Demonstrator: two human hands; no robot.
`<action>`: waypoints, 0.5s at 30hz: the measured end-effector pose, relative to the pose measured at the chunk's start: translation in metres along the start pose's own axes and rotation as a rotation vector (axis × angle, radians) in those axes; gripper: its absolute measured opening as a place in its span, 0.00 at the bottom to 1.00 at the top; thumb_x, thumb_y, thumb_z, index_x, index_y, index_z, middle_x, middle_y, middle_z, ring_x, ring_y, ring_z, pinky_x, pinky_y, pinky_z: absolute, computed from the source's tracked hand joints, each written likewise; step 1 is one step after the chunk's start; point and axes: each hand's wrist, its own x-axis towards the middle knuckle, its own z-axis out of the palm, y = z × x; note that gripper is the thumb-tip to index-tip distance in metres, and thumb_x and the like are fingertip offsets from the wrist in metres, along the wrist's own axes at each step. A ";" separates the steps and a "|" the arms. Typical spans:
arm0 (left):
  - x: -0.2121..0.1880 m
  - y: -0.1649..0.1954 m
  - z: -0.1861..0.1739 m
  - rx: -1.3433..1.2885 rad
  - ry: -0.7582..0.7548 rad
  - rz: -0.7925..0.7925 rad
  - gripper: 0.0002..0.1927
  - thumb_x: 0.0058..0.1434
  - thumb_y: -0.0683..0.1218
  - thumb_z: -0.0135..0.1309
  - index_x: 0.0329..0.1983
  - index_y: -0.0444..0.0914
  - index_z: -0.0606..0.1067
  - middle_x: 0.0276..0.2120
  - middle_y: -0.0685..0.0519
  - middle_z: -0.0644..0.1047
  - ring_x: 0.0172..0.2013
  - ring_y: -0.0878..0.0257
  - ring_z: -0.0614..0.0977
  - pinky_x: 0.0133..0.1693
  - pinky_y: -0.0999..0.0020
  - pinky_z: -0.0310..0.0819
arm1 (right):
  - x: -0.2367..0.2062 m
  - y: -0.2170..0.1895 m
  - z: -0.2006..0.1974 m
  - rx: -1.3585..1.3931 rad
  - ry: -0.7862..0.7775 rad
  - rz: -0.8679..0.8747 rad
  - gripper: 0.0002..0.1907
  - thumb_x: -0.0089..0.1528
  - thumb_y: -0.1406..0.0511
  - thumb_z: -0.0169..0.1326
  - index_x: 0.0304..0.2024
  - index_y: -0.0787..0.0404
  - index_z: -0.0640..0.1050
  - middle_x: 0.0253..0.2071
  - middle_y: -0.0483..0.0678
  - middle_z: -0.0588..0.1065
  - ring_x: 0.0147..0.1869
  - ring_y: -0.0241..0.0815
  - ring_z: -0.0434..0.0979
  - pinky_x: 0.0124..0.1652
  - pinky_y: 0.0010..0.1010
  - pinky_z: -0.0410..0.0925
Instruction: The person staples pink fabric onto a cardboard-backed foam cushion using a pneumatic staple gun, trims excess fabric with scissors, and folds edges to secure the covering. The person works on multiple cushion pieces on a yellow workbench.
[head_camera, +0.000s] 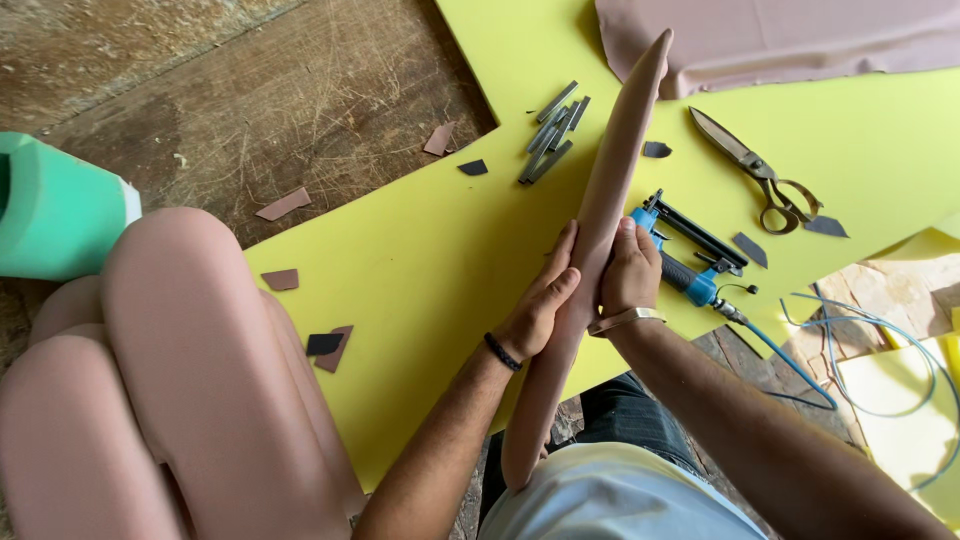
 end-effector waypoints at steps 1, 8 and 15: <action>0.001 -0.003 0.002 -0.023 -0.003 0.015 0.46 0.74 0.66 0.34 0.80 0.29 0.41 0.80 0.38 0.43 0.80 0.50 0.42 0.75 0.60 0.35 | 0.001 0.005 -0.001 -0.062 0.004 -0.038 0.17 0.74 0.57 0.45 0.44 0.64 0.77 0.37 0.45 0.78 0.38 0.34 0.75 0.40 0.25 0.71; 0.025 -0.015 -0.002 0.134 0.021 0.049 0.48 0.73 0.67 0.33 0.80 0.30 0.38 0.80 0.35 0.39 0.79 0.46 0.39 0.75 0.57 0.32 | 0.008 0.029 -0.009 -0.232 0.034 -0.203 0.18 0.76 0.57 0.43 0.45 0.65 0.75 0.39 0.46 0.78 0.39 0.34 0.75 0.41 0.26 0.72; 0.037 -0.014 0.004 0.983 -0.007 0.183 0.45 0.70 0.61 0.39 0.78 0.27 0.43 0.77 0.30 0.46 0.77 0.39 0.47 0.75 0.50 0.40 | 0.009 0.026 -0.014 -0.096 -0.029 -0.150 0.17 0.75 0.57 0.41 0.46 0.63 0.74 0.42 0.47 0.78 0.42 0.35 0.78 0.44 0.28 0.73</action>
